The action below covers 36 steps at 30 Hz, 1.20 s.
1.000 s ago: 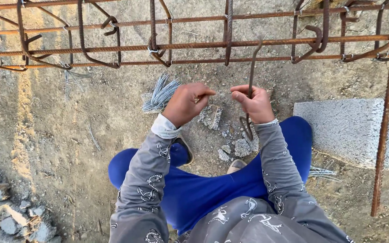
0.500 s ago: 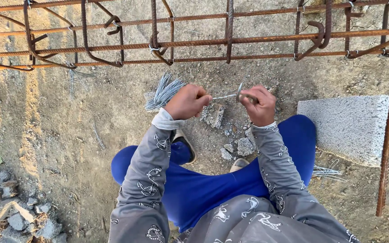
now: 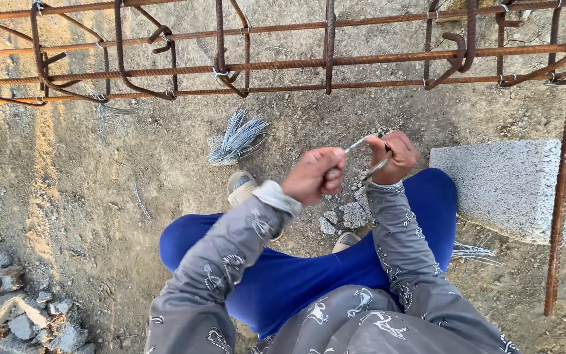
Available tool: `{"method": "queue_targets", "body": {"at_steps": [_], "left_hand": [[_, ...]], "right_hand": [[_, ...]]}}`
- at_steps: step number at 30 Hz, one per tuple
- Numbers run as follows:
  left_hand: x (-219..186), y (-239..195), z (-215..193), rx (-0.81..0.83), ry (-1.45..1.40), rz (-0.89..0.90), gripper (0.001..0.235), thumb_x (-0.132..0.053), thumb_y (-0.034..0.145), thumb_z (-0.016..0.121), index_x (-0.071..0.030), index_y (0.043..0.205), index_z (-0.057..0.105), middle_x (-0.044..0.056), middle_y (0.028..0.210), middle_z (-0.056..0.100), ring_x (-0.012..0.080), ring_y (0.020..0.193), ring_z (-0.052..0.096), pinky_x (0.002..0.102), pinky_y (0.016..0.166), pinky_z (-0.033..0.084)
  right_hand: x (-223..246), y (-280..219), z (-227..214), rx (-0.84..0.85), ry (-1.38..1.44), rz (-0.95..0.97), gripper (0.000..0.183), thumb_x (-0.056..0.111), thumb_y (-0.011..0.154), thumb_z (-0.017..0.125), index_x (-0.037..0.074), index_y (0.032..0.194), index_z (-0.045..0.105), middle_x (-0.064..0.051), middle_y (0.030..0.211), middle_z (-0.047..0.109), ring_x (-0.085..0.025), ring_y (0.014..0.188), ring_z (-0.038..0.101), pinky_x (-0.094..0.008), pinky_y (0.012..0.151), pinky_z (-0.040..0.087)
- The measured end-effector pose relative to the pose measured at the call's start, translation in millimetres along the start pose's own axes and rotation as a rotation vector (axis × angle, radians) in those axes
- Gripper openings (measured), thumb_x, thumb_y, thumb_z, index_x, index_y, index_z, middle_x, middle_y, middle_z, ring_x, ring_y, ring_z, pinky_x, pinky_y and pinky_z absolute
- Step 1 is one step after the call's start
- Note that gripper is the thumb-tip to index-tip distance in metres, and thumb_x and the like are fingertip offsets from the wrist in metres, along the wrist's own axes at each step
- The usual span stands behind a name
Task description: Tying steel rebar intersections using wire and a hook tool
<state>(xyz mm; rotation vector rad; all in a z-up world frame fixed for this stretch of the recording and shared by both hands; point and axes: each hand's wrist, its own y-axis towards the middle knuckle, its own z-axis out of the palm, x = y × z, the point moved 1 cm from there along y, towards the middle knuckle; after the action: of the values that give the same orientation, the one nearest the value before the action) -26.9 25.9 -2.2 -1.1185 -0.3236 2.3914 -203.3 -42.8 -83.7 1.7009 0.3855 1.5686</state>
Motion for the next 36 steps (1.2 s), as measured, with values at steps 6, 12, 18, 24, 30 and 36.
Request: {"method": "queue_targets", "body": {"at_steps": [6, 12, 18, 24, 30, 36], "left_hand": [[2, -4, 6, -0.192, 0.119, 0.173, 0.031, -0.026, 0.108, 0.056, -0.008, 0.084, 0.061, -0.001, 0.056, 0.04, 0.0112, 0.042, 0.052, 0.02, 0.036, 0.039], [-8, -33, 37, -0.144, 0.289, 0.177, 0.031, -0.027, 0.108, 0.055, -0.01, 0.084, 0.063, 0.005, 0.049, 0.054, 0.0121, 0.042, 0.057, 0.02, 0.038, 0.042], [6, -26, 29, -0.116, 0.411, 0.254, 0.03, -0.026, 0.11, 0.053, -0.008, 0.089, 0.064, 0.01, 0.065, 0.066, 0.0194, 0.064, 0.073, 0.022, 0.046, 0.054], [-51, -14, 9, -0.497, 0.432, 0.461, 0.029, -0.028, 0.109, 0.046, -0.011, 0.089, 0.059, 0.008, 0.071, 0.067, 0.0155, 0.07, 0.068, 0.023, 0.059, 0.051], [-67, 15, -27, -0.742, 0.298, 0.372, 0.031, -0.026, 0.101, 0.052, -0.01, 0.075, 0.06, 0.007, 0.056, 0.057, 0.0158, 0.049, 0.063, 0.023, 0.036, 0.045], [-38, 22, -49, -0.727, 0.227, 0.213, 0.032, -0.026, 0.1, 0.049, -0.011, 0.074, 0.058, 0.004, 0.053, 0.049, 0.0118, 0.04, 0.052, 0.022, 0.031, 0.039]], "right_hand": [[-18, -13, 6, 0.017, -0.01, 0.022, 0.037, 0.021, 0.098, 0.088, 0.0, 0.072, 0.071, -0.015, 0.065, 0.066, -0.026, 0.052, 0.058, -0.037, 0.053, 0.045], [-11, -13, 8, 0.075, -0.072, 0.06, 0.041, 0.026, 0.104, 0.075, 0.004, 0.069, 0.073, -0.008, 0.056, 0.057, -0.025, 0.049, 0.054, -0.034, 0.053, 0.046], [22, -12, 29, 0.083, 0.03, 0.384, 0.04, 0.029, 0.109, 0.066, 0.003, 0.078, 0.069, -0.005, 0.053, 0.053, -0.014, 0.05, 0.049, -0.029, 0.054, 0.042], [74, 28, 18, 0.181, 0.425, 0.914, 0.021, 0.036, 0.11, 0.04, 0.016, 0.117, 0.037, -0.001, 0.079, 0.05, -0.001, 0.05, 0.035, -0.015, 0.038, 0.028], [166, 54, -25, 0.222, 0.652, 1.212, 0.035, 0.03, 0.111, 0.048, 0.021, 0.144, 0.044, -0.005, 0.081, 0.072, -0.008, 0.066, 0.072, -0.031, 0.069, 0.068], [183, -6, -71, 0.462, 0.499, 1.8, 0.049, 0.023, 0.105, 0.045, 0.026, 0.154, 0.043, -0.001, 0.059, 0.039, -0.01, 0.041, 0.032, -0.02, 0.033, 0.033]]}}
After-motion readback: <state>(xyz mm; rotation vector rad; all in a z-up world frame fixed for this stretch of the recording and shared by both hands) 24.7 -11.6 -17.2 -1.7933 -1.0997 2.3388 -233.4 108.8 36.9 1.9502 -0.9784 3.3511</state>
